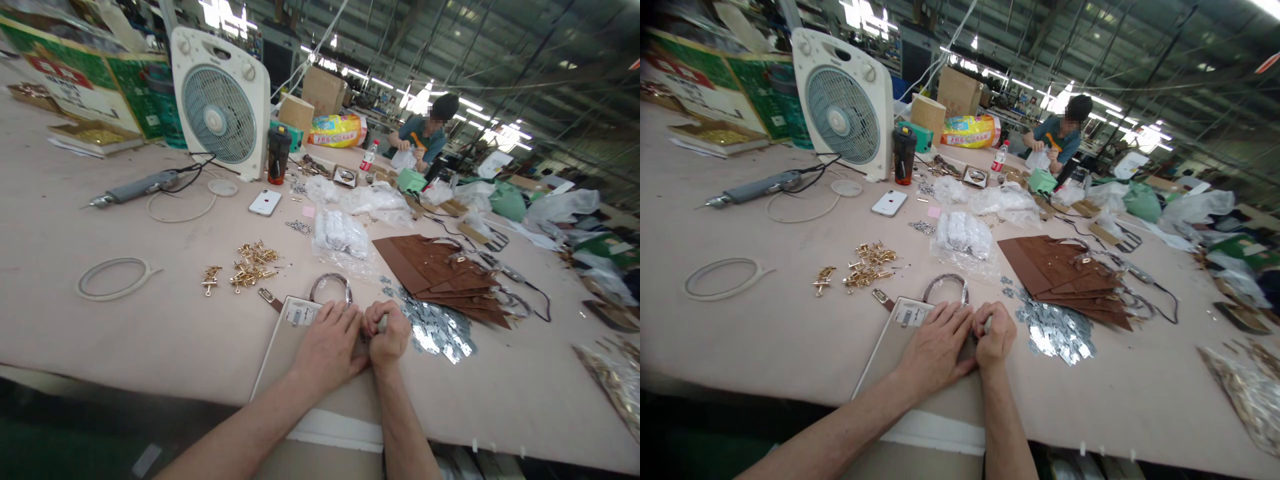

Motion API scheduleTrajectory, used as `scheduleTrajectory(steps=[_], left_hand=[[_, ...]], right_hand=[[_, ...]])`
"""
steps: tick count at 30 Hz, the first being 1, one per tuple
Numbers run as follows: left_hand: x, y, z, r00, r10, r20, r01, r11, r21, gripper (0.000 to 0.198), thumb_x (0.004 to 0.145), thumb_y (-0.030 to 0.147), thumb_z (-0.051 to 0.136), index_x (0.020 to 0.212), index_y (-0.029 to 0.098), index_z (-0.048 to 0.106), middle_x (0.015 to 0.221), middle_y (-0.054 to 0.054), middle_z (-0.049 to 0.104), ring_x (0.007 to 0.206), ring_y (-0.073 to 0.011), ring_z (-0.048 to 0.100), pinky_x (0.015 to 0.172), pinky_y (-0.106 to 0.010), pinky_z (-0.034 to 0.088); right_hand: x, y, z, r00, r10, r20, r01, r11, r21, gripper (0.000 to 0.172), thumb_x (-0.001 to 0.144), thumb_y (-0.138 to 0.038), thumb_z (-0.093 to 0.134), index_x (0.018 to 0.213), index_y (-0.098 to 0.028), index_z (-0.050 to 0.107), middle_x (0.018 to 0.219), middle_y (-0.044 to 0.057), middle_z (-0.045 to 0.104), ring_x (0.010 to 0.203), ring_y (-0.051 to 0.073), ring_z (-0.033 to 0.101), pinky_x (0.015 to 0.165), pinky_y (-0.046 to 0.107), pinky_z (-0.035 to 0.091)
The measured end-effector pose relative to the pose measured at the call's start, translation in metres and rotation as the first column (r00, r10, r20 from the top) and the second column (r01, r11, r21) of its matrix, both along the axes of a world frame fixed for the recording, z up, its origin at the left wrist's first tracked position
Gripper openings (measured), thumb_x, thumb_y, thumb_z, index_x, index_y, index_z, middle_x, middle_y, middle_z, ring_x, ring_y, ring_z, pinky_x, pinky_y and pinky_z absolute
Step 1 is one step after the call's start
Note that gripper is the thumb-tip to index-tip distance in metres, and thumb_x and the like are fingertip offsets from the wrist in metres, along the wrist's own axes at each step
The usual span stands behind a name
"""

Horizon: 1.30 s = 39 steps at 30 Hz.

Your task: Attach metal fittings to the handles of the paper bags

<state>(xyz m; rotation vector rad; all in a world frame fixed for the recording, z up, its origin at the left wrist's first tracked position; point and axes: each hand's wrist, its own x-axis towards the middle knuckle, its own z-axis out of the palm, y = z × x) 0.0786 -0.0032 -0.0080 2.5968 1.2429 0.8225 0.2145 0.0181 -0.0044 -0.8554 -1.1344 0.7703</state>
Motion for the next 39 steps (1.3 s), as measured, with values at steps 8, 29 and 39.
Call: scheduleTrajectory(steps=[8,29,39], left_hand=[[0.002,0.001,0.001,0.999,0.002,-0.037,-0.004,0.999,-0.034,0.07,0.088,0.066,0.068,0.14,0.019,0.059,0.149,-0.01,0.06,0.134,-0.0334,0.051,0.121,-0.052,0.028],[0.002,0.001,0.001,1.0,0.004,-0.026,-0.005,0.999,-0.05,0.062,0.089,0.062,0.067,0.134,0.02,0.063,0.146,-0.009,0.062,0.133,-0.0321,0.052,0.121,-0.05,0.027],[0.002,-0.001,-0.001,0.999,0.015,-0.029,-0.016,0.999,-0.039,0.066,0.09,0.065,0.065,0.136,0.018,0.062,0.146,-0.009,0.062,0.133,-0.0317,0.051,0.122,-0.049,0.026]], right_hand=[[0.018,-0.019,0.032,0.938,-0.116,-0.326,0.113,0.993,-0.029,0.033,0.093,-0.04,0.06,0.067,-0.021,0.053,0.054,-0.007,0.037,0.042,0.008,0.032,0.043,0.022,0.03],[0.003,-0.004,0.018,0.991,-0.057,-0.117,0.047,0.995,-0.088,0.042,0.096,-0.042,0.061,0.062,-0.021,0.048,0.049,-0.008,0.034,0.038,0.007,0.031,0.038,0.02,0.025],[0.009,-0.001,0.023,0.988,-0.006,-0.152,-0.006,0.997,-0.078,0.041,0.095,-0.038,0.064,0.062,-0.021,0.046,0.046,-0.01,0.032,0.036,0.007,0.029,0.036,0.018,0.025]])
